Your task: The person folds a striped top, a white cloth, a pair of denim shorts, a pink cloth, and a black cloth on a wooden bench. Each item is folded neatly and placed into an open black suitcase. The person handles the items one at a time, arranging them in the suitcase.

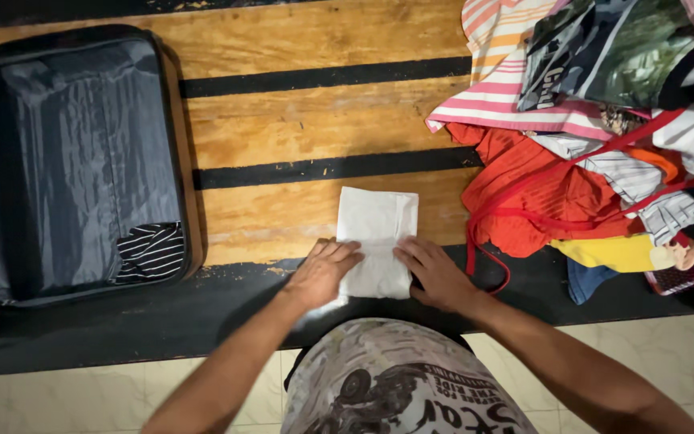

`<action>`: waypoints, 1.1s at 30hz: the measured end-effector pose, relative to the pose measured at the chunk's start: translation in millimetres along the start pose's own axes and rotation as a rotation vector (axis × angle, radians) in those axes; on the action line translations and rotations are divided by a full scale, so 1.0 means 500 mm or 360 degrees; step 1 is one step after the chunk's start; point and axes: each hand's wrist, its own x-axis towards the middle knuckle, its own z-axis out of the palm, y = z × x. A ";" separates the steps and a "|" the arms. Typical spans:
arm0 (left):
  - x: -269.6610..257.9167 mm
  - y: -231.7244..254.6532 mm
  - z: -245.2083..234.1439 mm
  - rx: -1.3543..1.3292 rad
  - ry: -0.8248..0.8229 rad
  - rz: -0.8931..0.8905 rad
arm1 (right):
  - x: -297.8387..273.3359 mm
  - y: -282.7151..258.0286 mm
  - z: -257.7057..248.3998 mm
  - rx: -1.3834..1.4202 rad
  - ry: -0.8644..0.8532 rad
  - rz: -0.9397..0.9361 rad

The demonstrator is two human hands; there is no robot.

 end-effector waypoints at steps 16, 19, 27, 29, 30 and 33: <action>0.082 -0.073 0.006 -0.0751 0.0047 -0.0638 | 0.042 0.106 0.064 0.0820 0.0193 0.1184; 0.150 -0.094 0.020 -0.0705 0.0109 -0.1015 | 0.078 0.144 0.078 0.0872 0.0457 0.1179; 0.207 -0.090 0.054 -0.0436 0.0350 -0.1403 | 0.143 0.124 0.078 0.0532 0.0729 0.1608; 0.193 -0.087 0.076 -0.0437 0.0459 -0.1476 | 0.148 0.117 0.080 0.0363 0.0688 0.1638; 0.180 -0.081 0.088 -0.0455 0.0516 -0.1492 | 0.149 0.118 0.081 0.0407 0.0601 0.1602; 0.114 -0.040 0.114 -0.0538 0.0671 -0.1542 | 0.144 0.125 0.100 0.0640 0.0458 0.1402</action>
